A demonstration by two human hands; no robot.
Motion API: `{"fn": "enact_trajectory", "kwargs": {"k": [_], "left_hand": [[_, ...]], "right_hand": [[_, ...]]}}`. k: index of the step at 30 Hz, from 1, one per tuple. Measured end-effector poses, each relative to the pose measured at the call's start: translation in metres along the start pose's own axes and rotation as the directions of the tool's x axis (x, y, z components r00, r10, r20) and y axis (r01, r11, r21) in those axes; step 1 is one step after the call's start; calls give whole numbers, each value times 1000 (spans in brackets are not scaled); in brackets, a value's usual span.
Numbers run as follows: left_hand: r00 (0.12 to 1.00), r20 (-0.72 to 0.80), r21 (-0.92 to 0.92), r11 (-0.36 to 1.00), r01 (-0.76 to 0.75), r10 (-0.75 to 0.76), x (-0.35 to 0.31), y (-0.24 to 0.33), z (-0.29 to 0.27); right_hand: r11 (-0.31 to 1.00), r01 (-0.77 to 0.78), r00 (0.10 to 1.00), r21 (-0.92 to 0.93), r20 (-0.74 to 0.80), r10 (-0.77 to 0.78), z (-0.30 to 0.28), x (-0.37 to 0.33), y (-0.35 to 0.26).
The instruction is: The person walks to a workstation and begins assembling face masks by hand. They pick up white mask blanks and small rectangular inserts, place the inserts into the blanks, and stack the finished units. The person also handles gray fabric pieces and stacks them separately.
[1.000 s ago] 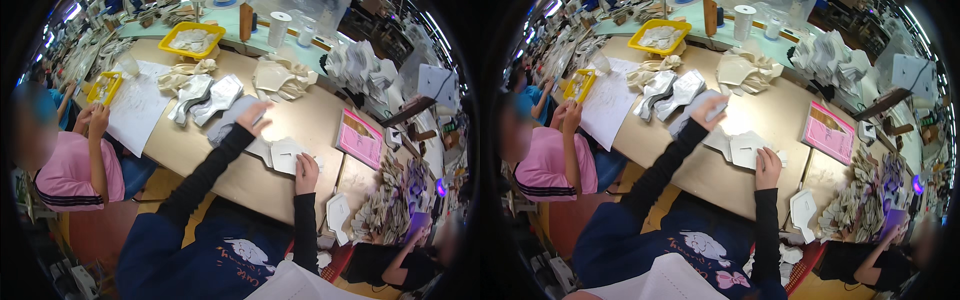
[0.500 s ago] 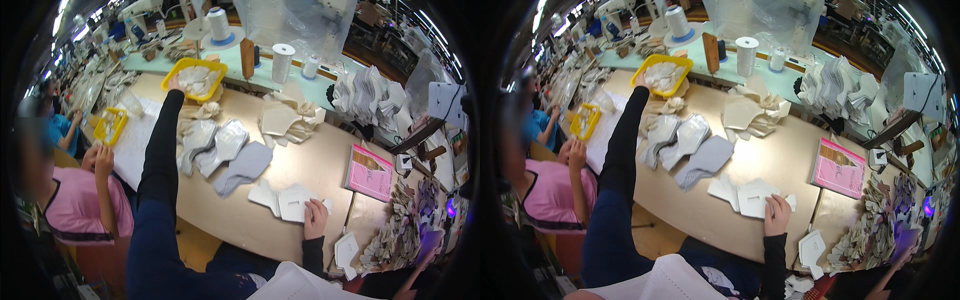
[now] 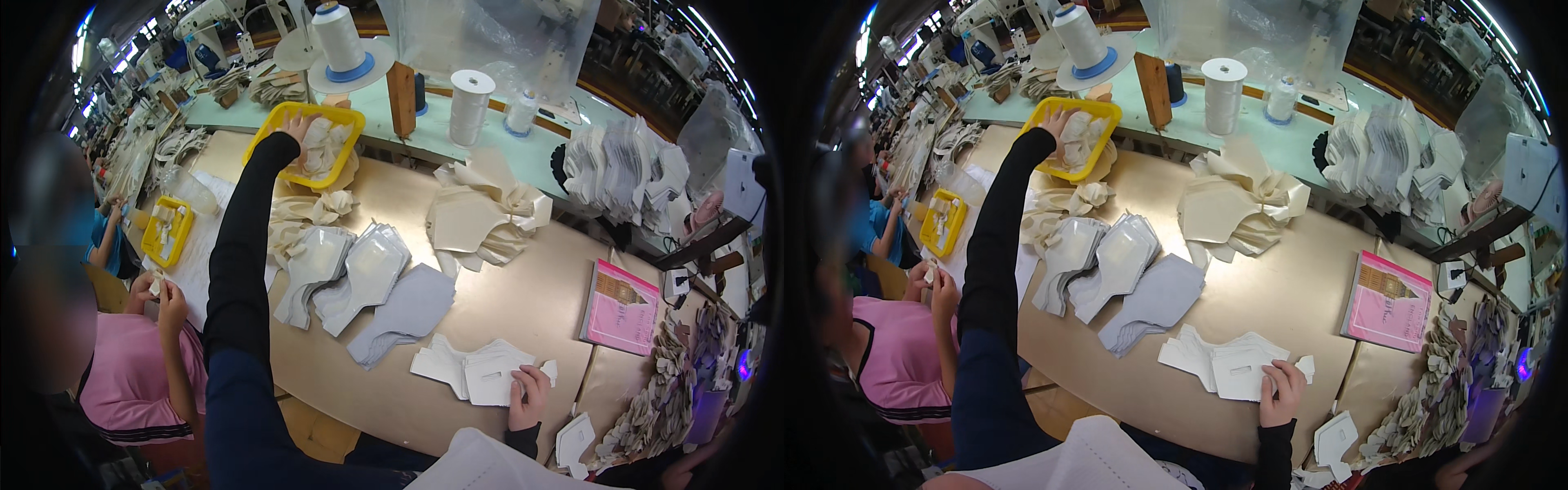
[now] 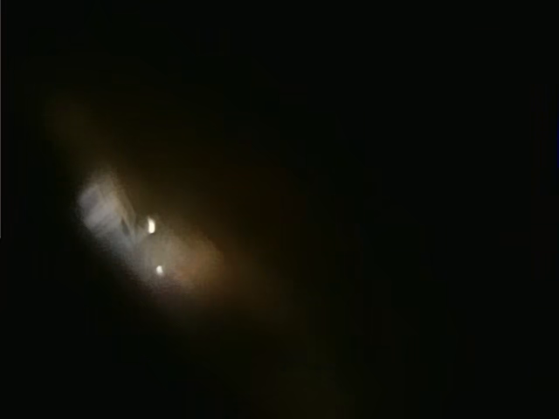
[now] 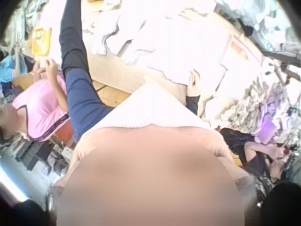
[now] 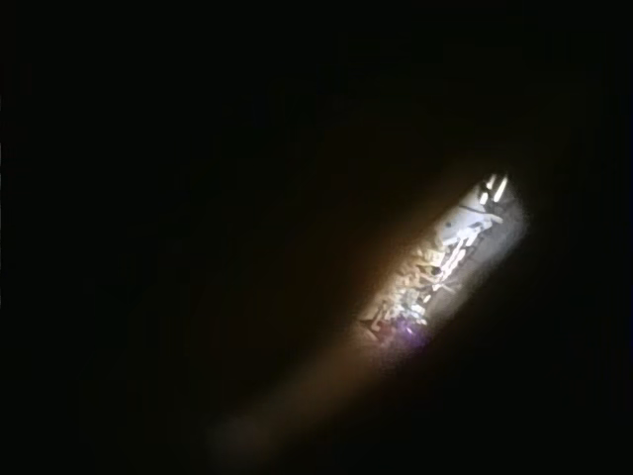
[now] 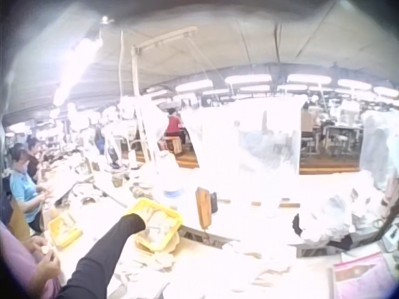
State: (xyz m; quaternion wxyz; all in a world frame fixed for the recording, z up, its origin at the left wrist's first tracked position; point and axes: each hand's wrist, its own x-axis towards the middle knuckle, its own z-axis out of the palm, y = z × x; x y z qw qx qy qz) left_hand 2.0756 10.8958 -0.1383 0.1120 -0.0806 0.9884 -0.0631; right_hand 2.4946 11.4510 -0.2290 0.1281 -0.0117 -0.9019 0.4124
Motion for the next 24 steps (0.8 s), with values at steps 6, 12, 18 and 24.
{"fn": "enact_trajectory", "kwargs": {"k": [6,12,18,24], "left_hand": [[977,20,16,977,-213,213,20,-3,18],[972,-142,55,982,-180,186,11,5,10],[973,-214,2,996,-86,84,14,-2,3],[880,-474,-328,924,-195,17,28,-33,5]], "right_hand": [[1000,-20,1000,-12,6,20,1,1,1],[999,-28,1000,-15,1,28,2,2,0],[1000,-14,1000,-4,-5,14,1,4,-1],[1000,-1,1000,-1,-4,1,1,4,-1]]}}
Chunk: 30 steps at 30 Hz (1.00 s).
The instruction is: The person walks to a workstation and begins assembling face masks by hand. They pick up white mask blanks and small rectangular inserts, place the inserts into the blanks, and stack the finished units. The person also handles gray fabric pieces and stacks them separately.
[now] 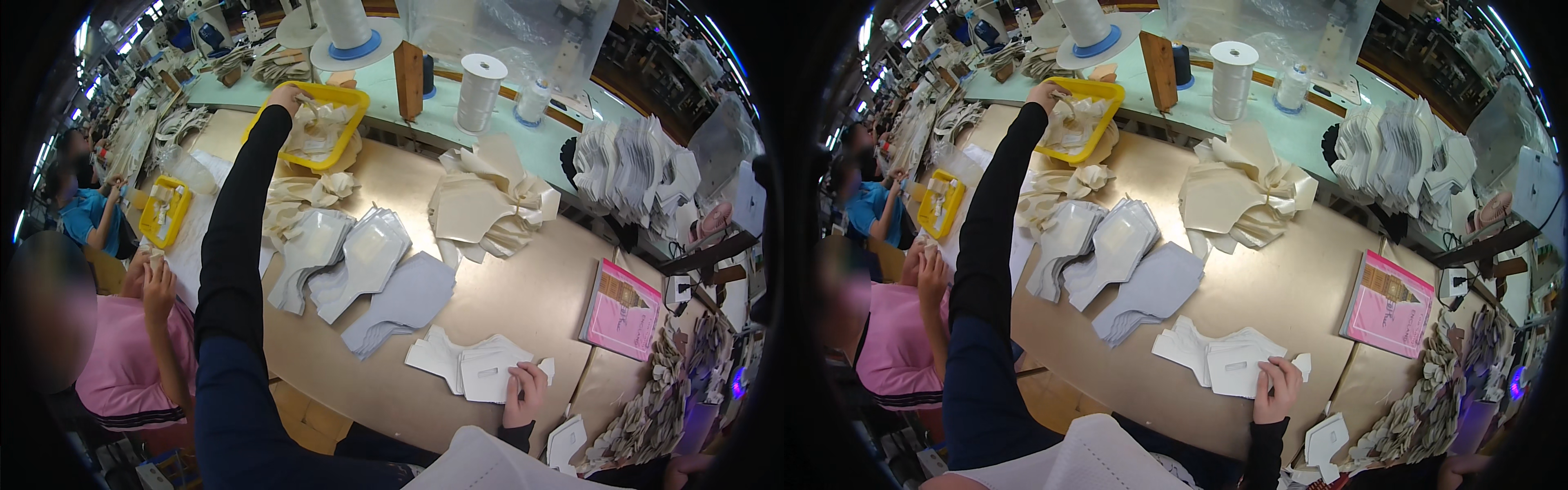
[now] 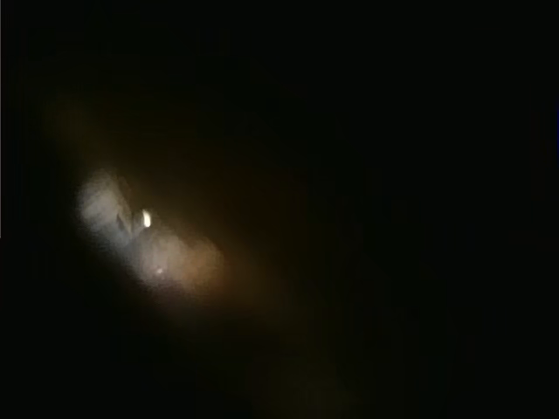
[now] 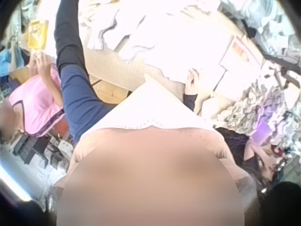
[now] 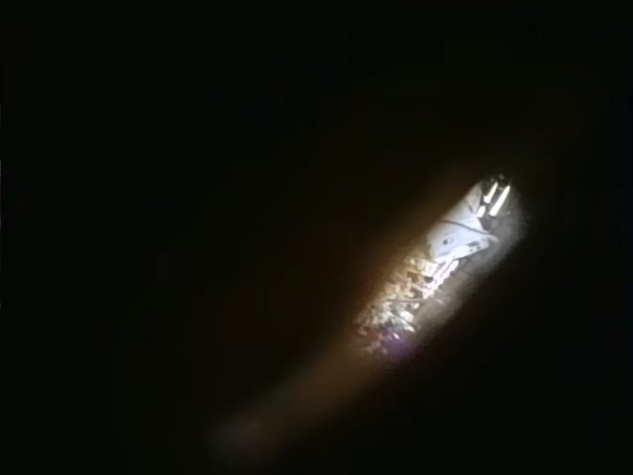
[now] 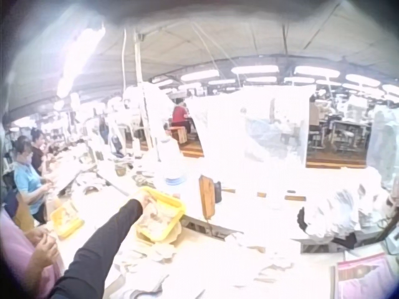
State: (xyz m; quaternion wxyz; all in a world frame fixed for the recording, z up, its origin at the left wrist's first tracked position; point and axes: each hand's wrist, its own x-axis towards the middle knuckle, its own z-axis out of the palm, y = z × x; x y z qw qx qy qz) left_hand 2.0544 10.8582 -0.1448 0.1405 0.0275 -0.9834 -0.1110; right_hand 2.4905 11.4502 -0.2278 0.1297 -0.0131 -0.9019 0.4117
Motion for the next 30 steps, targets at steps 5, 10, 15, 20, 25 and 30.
{"fn": "enact_trajectory", "kwargs": {"k": [5,10,15,20,25,30], "left_hand": [[992,-120,-268,963,10,-44,-14,0,-11],[987,-160,-460,883,-87,13,-48,22,-22],[935,-11,-670,692,-269,353,-133,150,-7],[832,81,-844,482,-236,548,-230,325,52],[780,-8,-706,549,-447,626,-296,442,118],[622,206,-574,608,-548,755,-319,463,128]], "right_hand": [[1000,5,1000,14,0,-5,-1,0,0],[998,69,998,6,-7,-69,0,0,6],[994,114,993,-1,-25,-114,3,0,11],[975,217,972,-54,-80,-221,1,-2,11],[968,243,960,-69,-124,-250,-1,-10,10],[967,247,951,-57,-176,-254,0,-17,14]]}}
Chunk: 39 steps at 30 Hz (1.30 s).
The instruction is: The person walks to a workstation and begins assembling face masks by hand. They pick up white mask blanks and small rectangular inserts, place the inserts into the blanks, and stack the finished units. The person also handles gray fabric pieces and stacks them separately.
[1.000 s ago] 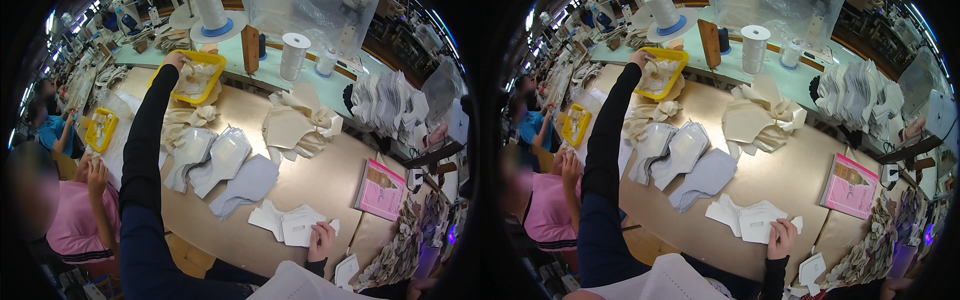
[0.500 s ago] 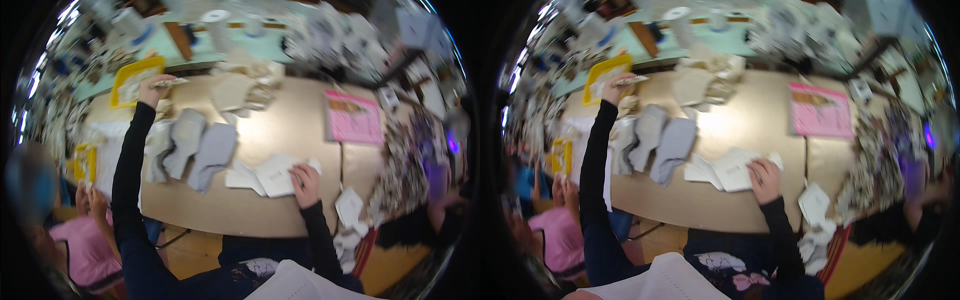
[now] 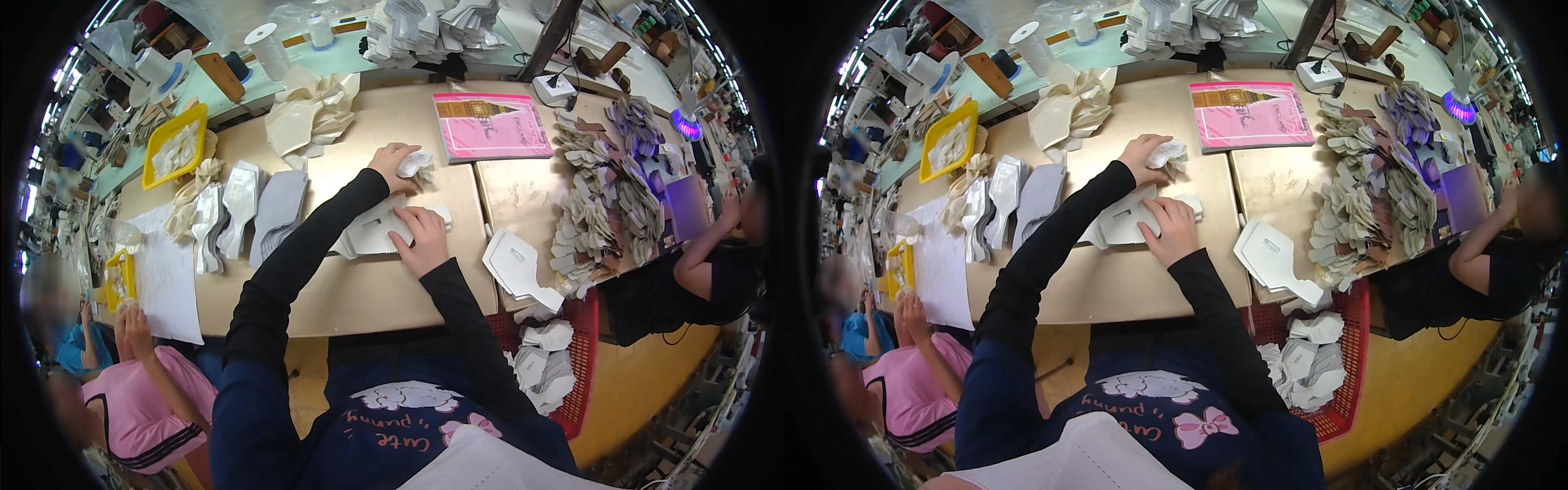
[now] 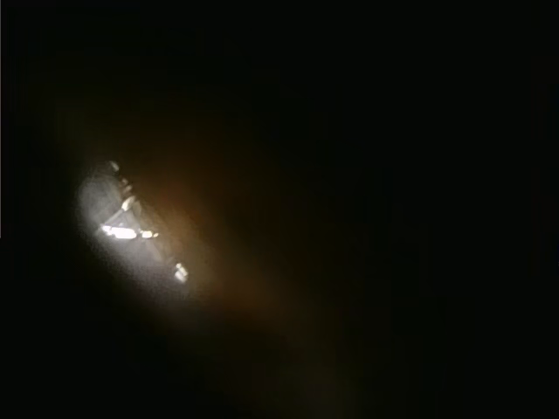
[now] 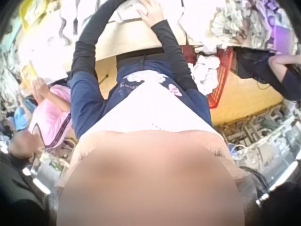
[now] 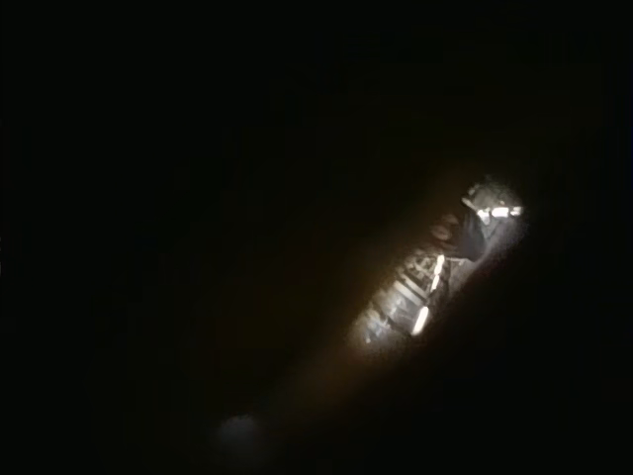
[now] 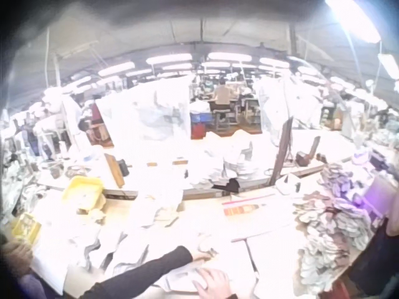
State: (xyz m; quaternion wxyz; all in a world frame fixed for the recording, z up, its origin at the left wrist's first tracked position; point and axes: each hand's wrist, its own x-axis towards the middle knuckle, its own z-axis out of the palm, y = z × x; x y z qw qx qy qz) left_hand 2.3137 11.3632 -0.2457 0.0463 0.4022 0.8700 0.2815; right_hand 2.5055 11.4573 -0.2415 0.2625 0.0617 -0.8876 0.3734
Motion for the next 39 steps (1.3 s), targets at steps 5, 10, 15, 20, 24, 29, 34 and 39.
{"fn": "enact_trajectory", "kwargs": {"k": [5,10,15,20,24,29,34,39], "left_hand": [[999,37,-104,995,-6,10,-22,-6,-37],[966,87,-366,894,259,-244,-64,3,-78],[979,-14,-116,972,202,-205,-79,14,-59],[967,-255,162,987,16,27,-52,36,-29],[959,-273,38,996,86,-72,-37,34,-28],[943,-242,-299,942,153,-229,-40,32,-23],[859,-361,-490,857,157,-363,-50,30,-32],[736,-159,-962,272,36,-658,-83,37,-69]], "right_hand": [[998,48,997,37,-61,-46,0,0,1],[992,89,993,89,-85,-81,-5,-2,-2],[973,141,990,184,-41,-136,-6,-12,-5],[981,185,978,55,-104,-179,-4,-15,-8],[999,12,973,35,-231,-4,-5,2,-6],[995,-90,956,-39,-283,75,0,50,13],[959,-221,975,-179,-18,222,23,64,52],[974,-213,977,-82,3,214,19,61,53]]}}
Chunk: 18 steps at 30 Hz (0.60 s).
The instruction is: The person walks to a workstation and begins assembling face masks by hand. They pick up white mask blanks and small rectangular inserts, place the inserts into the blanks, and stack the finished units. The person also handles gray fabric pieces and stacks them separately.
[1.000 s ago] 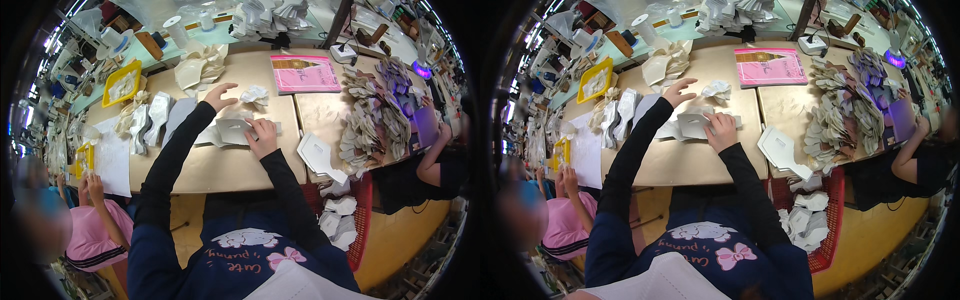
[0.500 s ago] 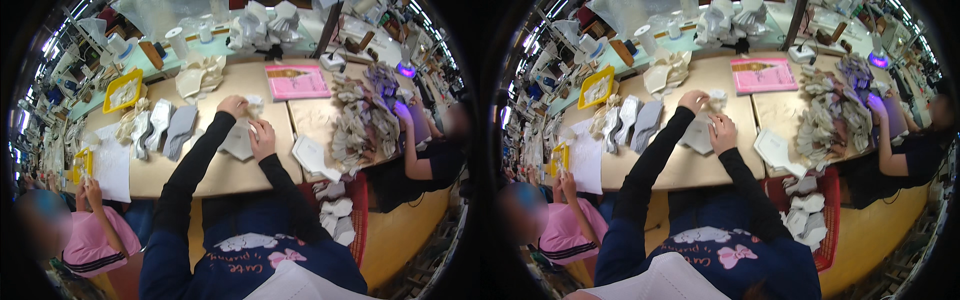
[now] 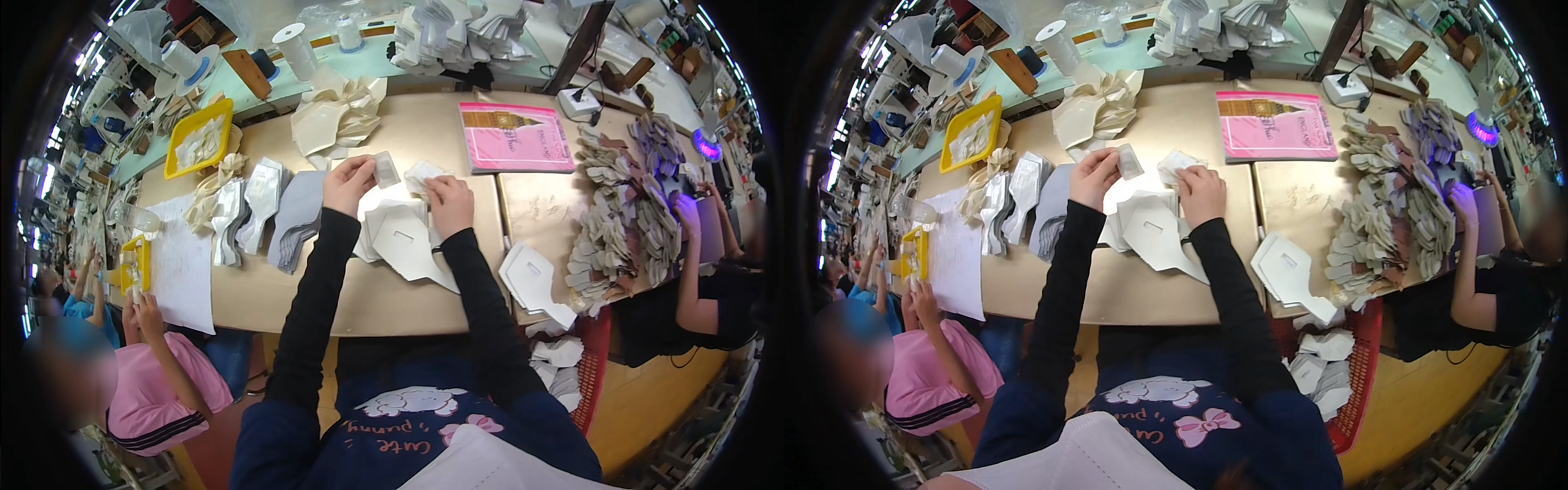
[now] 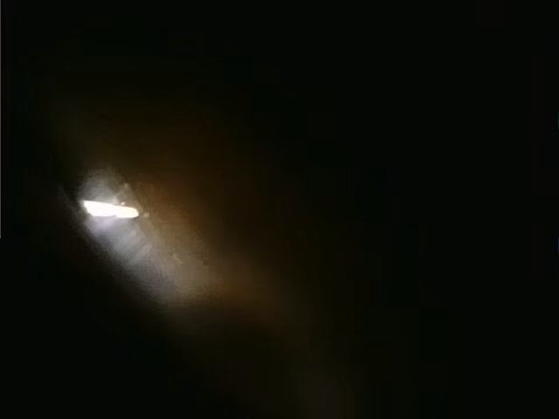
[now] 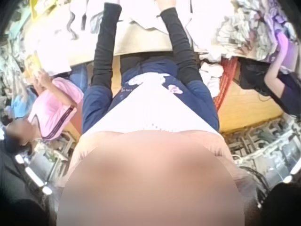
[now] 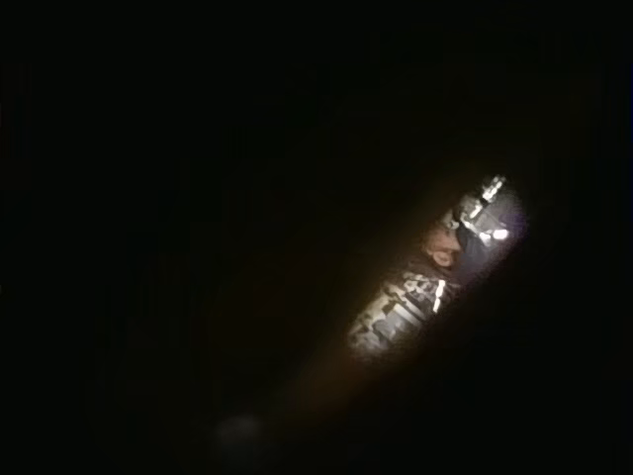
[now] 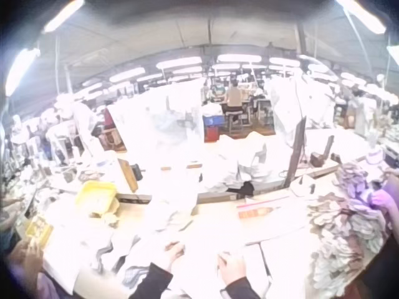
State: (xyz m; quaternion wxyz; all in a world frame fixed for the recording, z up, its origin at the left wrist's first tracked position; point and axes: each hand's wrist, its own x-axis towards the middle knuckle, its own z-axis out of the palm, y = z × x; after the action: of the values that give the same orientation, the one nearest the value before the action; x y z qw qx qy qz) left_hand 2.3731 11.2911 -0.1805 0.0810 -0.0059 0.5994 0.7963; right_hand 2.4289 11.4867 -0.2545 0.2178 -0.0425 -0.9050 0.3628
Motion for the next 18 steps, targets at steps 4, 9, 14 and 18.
{"fn": "enact_trajectory", "kwargs": {"k": [4,9,14,18], "left_hand": [[995,10,-146,984,103,-103,-52,23,2],[980,-70,-172,970,170,-184,-110,10,3],[808,168,716,493,-494,565,-176,-43,-14],[763,542,687,337,-644,354,-214,-69,-21]], "right_hand": [[966,76,991,246,-130,-45,-50,-10,-39],[965,-155,983,213,130,129,-73,-67,-71],[909,-412,859,61,360,365,-59,-107,-55],[924,-306,927,229,294,234,-83,-108,-47]]}}
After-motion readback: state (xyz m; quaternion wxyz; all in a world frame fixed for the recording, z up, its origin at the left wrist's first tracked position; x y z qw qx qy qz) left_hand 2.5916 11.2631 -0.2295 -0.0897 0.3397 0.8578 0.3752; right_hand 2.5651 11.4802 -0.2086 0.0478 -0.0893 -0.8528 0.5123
